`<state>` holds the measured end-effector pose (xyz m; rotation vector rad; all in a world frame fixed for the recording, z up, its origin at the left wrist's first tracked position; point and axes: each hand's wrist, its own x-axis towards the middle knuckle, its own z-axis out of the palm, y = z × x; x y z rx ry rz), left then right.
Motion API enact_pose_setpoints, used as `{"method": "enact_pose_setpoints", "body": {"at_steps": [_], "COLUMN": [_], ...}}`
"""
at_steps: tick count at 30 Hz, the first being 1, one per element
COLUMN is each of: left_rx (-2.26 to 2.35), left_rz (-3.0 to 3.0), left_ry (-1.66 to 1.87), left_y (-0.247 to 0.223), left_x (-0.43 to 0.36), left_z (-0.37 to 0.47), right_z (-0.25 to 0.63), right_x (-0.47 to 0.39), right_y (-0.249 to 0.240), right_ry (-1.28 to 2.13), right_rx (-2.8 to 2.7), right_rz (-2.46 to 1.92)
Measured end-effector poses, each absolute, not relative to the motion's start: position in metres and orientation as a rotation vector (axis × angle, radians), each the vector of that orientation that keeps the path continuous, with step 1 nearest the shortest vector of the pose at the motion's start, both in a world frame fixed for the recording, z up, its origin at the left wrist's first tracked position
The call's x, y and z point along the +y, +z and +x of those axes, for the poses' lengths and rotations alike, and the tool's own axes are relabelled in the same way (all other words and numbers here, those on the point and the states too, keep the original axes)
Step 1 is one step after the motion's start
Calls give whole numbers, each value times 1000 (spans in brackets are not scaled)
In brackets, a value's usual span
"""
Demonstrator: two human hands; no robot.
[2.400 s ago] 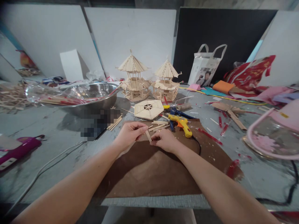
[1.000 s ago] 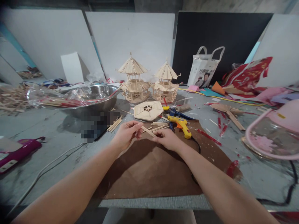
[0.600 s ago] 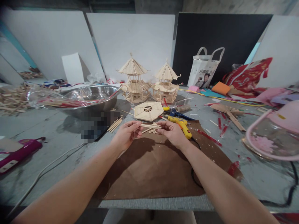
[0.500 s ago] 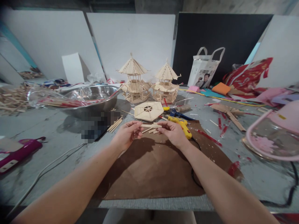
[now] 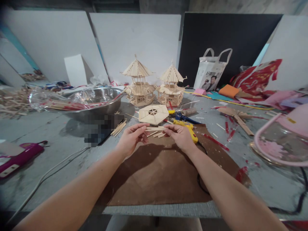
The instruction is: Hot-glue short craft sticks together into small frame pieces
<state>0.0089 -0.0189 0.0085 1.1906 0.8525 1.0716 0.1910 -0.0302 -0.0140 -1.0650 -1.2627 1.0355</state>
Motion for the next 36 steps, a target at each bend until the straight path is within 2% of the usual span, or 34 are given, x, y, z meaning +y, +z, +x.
{"method": "enact_pose_setpoints", "body": {"at_steps": [16, 36], "left_rx": [1071, 1116], "left_rz": [1753, 1857], "left_ry": [1018, 1035], "left_y": [1, 5], "left_x": [-16, -20], "left_z": [6, 7], "right_z": [191, 191], "right_x": [-30, -31], "right_y": [-12, -14], "right_ry": [1065, 911], "right_rx": [-1259, -1428], "right_rz": [-1057, -1093]}}
